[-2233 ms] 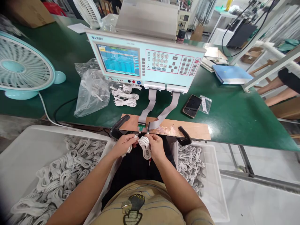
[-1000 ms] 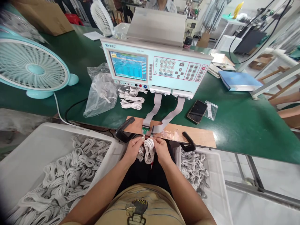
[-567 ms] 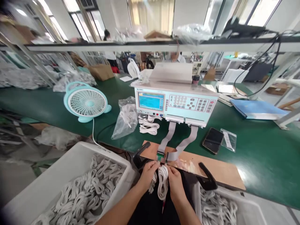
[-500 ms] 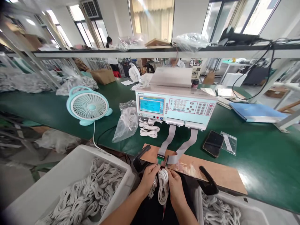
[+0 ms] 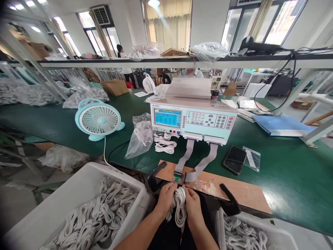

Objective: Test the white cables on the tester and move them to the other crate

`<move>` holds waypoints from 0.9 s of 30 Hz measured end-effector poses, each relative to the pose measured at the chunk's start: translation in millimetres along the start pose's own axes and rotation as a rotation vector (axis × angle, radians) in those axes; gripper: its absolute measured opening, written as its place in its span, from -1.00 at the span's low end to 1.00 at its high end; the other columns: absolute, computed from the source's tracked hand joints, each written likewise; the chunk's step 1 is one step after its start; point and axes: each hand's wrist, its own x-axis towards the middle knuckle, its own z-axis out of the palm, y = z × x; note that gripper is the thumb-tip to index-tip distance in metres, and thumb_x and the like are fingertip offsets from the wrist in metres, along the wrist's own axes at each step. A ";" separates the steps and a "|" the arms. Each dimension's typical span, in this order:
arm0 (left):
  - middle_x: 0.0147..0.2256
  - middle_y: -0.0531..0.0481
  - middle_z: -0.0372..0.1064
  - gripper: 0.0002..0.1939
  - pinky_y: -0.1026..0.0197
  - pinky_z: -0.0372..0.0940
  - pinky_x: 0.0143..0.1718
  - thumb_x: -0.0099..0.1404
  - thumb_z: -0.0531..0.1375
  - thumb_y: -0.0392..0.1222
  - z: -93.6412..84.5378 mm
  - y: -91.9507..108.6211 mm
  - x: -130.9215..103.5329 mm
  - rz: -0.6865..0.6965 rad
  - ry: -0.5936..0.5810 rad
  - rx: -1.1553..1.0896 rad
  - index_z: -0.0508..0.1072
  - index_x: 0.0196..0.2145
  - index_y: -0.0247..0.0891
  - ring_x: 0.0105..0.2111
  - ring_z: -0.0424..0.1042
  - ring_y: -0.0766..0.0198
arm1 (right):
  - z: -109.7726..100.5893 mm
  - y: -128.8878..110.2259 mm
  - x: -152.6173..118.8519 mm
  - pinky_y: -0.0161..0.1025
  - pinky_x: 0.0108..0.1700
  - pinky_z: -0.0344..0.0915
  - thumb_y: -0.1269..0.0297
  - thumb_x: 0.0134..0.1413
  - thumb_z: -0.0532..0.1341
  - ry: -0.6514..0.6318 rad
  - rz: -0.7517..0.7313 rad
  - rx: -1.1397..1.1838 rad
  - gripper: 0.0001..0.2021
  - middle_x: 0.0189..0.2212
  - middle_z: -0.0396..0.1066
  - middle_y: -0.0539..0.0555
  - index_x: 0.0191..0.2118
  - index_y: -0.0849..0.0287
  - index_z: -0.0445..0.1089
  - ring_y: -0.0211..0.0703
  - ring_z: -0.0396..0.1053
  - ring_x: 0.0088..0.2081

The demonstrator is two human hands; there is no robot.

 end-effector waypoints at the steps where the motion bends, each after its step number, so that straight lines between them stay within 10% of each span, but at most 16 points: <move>1: -0.65 0.11 -0.03 -0.59 0.29 -0.05 -0.54 0.09 0.10 0.06 0.3 1.0 -0.4 -0.004 0.011 0.001 0.09 -0.70 -0.24 -0.59 0.00 0.37 | 1.3 0.2 -0.1 -0.27 -0.42 0.23 0.08 -0.23 0.31 0.005 -0.006 -0.009 -0.72 -0.54 0.43 0.06 -0.43 0.22 0.46 -0.14 0.32 -0.49; 8: -0.58 0.05 0.24 -0.72 0.31 0.11 -0.50 0.07 0.15 -0.04 2.1 0.9 -22.7 -0.165 -0.067 -0.204 0.30 -0.62 -0.30 -0.53 0.23 0.35 | -3.5 -0.1 -15.9 -0.35 -0.53 0.07 0.04 -0.24 0.28 0.006 -0.048 -0.128 -0.70 -0.70 0.25 -0.07 -0.62 0.20 0.31 -0.33 0.12 -0.62; 12: -0.44 -0.06 0.37 -0.63 0.34 0.12 -0.63 0.08 0.15 0.09 -3.1 -3.8 -35.5 -0.508 -0.154 -0.412 0.38 -0.50 -0.33 -0.50 0.33 0.30 | -70.1 -25.9 -33.8 -0.35 -0.55 0.00 0.10 -0.20 0.25 -0.211 0.105 -0.568 -0.74 -0.72 0.22 -0.08 -0.64 0.19 0.32 -0.33 0.08 -0.63; 17: -0.56 0.03 0.29 -0.65 0.34 0.11 -0.70 0.08 0.18 0.05 -2.8 -6.4 -39.6 -0.719 -0.142 -0.563 0.31 -0.57 -0.32 -0.61 0.30 0.36 | -134.5 -40.2 -58.6 -0.28 -0.40 0.11 0.21 -0.25 0.30 0.154 -0.141 -1.160 -0.86 -0.51 0.37 0.04 -0.53 0.15 0.40 -0.21 0.24 -0.48; 22: -0.60 0.10 0.22 -0.65 0.31 0.16 -0.64 0.09 0.17 0.07 15.4 -2.2 -37.4 -0.731 -0.132 -0.573 0.28 -0.55 -0.30 -0.63 0.27 0.40 | -83.9 -5.1 -66.7 -0.27 -0.32 0.22 0.09 -0.03 0.18 -0.345 -0.037 -0.688 -0.71 -0.35 0.42 0.05 -0.21 0.14 0.40 -0.18 0.33 -0.36; 27: -0.34 -0.03 0.33 -0.67 0.20 0.28 -0.31 0.18 0.06 0.08 8.4 -0.5 -49.6 -0.181 -0.127 -0.094 0.35 -0.34 -0.27 -0.32 0.37 0.26 | -54.0 25.8 -58.4 -0.37 -0.52 0.13 -0.03 0.03 0.09 -0.467 0.152 -0.380 -0.61 -0.57 0.32 0.00 -0.40 0.26 0.40 -0.33 0.19 -0.57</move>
